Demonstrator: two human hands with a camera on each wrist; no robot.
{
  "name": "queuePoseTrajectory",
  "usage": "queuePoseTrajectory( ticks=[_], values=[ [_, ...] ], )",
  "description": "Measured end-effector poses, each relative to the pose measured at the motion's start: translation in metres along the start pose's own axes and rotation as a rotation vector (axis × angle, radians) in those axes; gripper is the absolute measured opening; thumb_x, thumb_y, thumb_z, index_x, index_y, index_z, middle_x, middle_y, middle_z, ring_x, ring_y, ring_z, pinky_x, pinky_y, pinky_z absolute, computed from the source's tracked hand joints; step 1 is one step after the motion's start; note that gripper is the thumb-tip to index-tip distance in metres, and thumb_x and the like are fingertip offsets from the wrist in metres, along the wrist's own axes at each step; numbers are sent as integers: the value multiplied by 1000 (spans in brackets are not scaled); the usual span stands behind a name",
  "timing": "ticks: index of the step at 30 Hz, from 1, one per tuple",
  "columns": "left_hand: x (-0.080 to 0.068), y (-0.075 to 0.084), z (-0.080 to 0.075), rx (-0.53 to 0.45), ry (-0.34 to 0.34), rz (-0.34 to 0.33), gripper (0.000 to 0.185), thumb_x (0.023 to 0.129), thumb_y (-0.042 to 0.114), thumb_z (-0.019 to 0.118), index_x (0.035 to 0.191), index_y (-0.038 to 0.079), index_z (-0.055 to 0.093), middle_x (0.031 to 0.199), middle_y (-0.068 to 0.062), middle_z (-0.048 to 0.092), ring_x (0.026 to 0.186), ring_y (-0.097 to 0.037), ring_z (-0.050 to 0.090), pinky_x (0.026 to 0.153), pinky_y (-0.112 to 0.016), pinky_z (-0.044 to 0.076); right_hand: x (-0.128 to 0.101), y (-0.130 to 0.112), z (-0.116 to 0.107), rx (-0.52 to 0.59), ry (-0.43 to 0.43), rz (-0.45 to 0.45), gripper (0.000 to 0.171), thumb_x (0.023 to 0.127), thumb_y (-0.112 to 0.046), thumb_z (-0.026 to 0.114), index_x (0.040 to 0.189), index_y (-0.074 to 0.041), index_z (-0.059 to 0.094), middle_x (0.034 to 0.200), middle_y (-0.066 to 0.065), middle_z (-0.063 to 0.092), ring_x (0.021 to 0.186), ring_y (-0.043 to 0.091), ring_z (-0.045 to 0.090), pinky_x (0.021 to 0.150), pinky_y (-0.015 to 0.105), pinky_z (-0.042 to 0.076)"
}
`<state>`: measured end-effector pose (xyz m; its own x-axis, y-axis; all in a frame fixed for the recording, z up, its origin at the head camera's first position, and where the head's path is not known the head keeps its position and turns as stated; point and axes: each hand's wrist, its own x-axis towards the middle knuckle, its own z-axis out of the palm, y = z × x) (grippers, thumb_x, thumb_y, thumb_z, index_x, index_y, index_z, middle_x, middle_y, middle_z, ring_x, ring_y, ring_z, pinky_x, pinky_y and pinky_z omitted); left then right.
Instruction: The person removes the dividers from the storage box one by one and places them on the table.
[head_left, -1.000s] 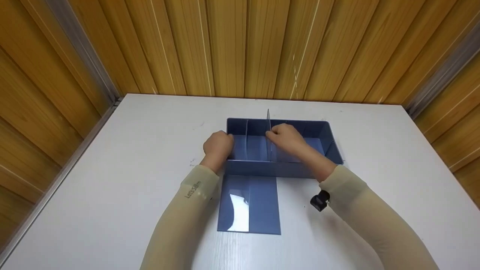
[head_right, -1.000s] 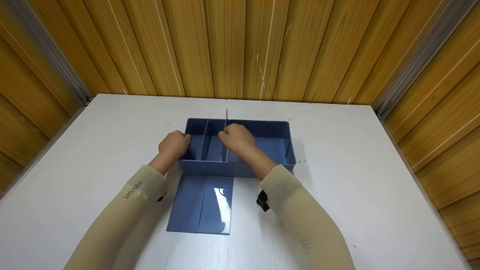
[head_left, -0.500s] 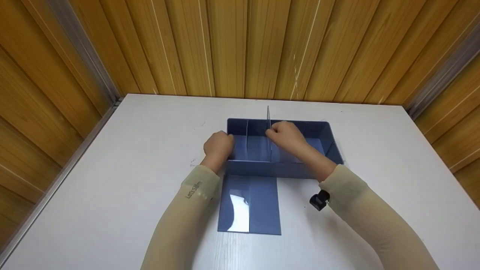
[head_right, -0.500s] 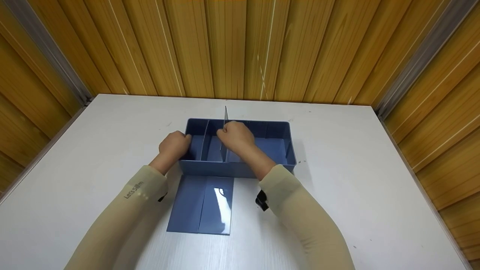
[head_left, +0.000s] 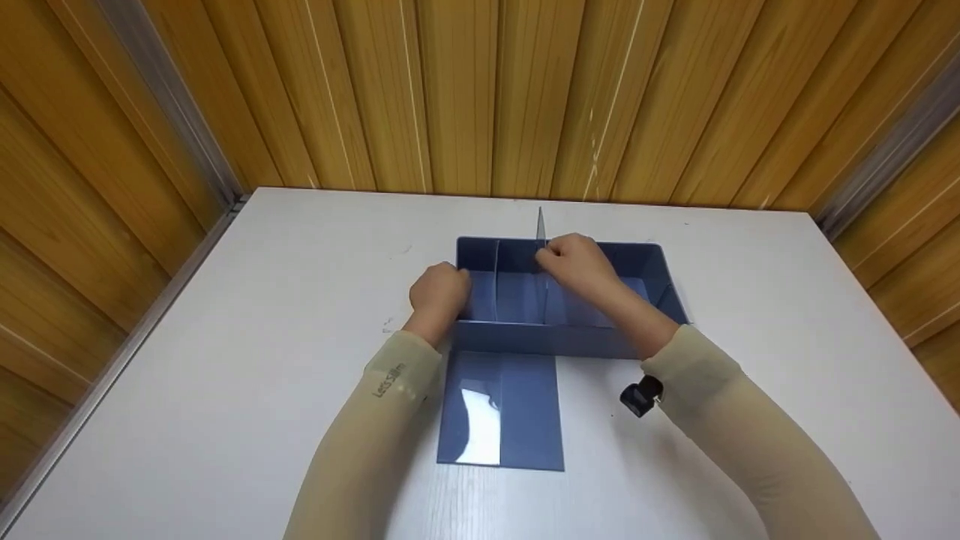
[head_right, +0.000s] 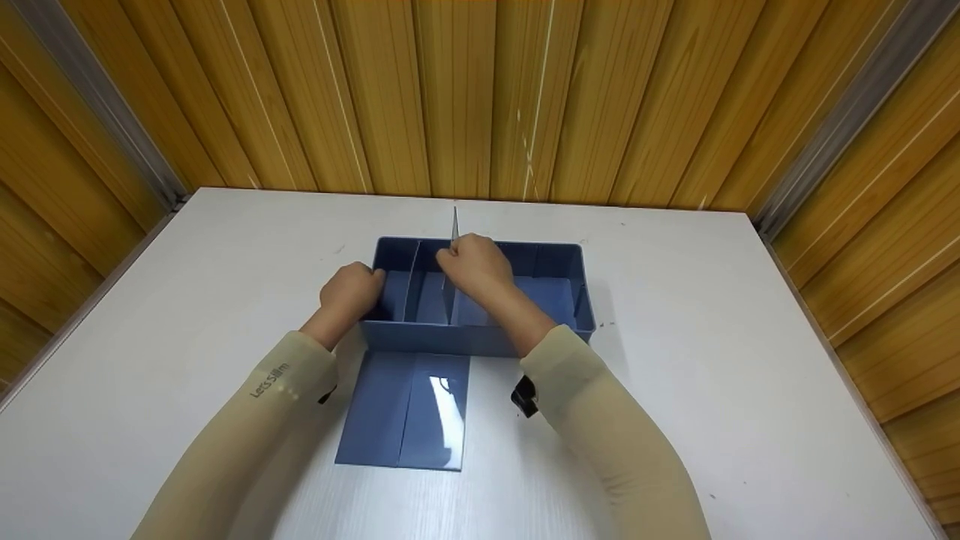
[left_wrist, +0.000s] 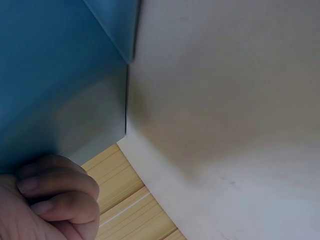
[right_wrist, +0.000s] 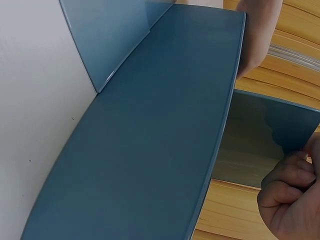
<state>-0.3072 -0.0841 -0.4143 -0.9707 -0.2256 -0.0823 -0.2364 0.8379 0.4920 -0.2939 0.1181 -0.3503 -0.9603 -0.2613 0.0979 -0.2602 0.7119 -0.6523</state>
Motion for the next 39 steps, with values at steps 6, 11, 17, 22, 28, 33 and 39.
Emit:
queuePoseTrajectory(
  ticks=[6, 11, 17, 22, 28, 33, 39],
  values=[
    [0, -1, 1, -6, -3, -8, 45, 105, 33, 44, 103, 2, 75, 109, -15, 77, 82, -24, 64, 81, -46, 60, 0, 2, -2, 10, 3, 6, 44, 97, -12, 49, 55, -17, 34, 49, -10, 29, 49, 8, 26, 53, 26, 25],
    [1, -1, 1, -2, -1, 2, 44, 105, 33, 44, 103, 2, 75, 107, -15, 78, 79, -24, 62, 81, -46, 60, -1, 2, -5, 9, 11, 25, 43, 96, -14, 48, 55, -18, 35, 49, -10, 30, 50, 7, 26, 52, 25, 24],
    [-1, -1, 1, 12, 7, 33, 45, 106, 32, 44, 101, 1, 76, 104, -16, 78, 77, -23, 63, 80, -46, 61, -2, 2, -6, 24, 24, 45, 41, 95, -13, 46, 56, -18, 34, 50, -9, 32, 49, 8, 27, 50, 23, 23],
    [-1, -1, 1, 9, 3, 30, 45, 106, 33, 44, 102, 2, 76, 106, -16, 78, 78, -23, 62, 80, -47, 61, -4, 3, -8, 42, 38, 46, 41, 96, -13, 46, 56, -17, 35, 50, -9, 32, 49, 8, 28, 51, 23, 23],
    [0, 0, 1, 14, 5, 21, 45, 107, 33, 44, 100, 2, 76, 104, -15, 78, 76, -23, 61, 79, -46, 61, -10, 6, -16, 74, 60, 36, 39, 97, -13, 45, 58, -17, 40, 51, -10, 36, 52, 9, 32, 53, 25, 27],
    [1, 1, 0, 24, -4, 16, 46, 107, 34, 44, 100, 1, 75, 102, -16, 78, 75, -23, 61, 80, -45, 61, -20, 10, -23, 159, 67, 41, 41, 102, -16, 47, 61, -16, 42, 53, -11, 36, 53, 8, 33, 54, 25, 29],
    [2, 0, 0, 14, -6, 12, 45, 107, 33, 44, 102, 1, 75, 103, -16, 78, 76, -23, 61, 80, -45, 60, -37, 11, -31, 230, 97, 30, 44, 105, -20, 48, 63, -16, 41, 55, -11, 34, 54, 6, 30, 54, 24, 27]
  ],
)
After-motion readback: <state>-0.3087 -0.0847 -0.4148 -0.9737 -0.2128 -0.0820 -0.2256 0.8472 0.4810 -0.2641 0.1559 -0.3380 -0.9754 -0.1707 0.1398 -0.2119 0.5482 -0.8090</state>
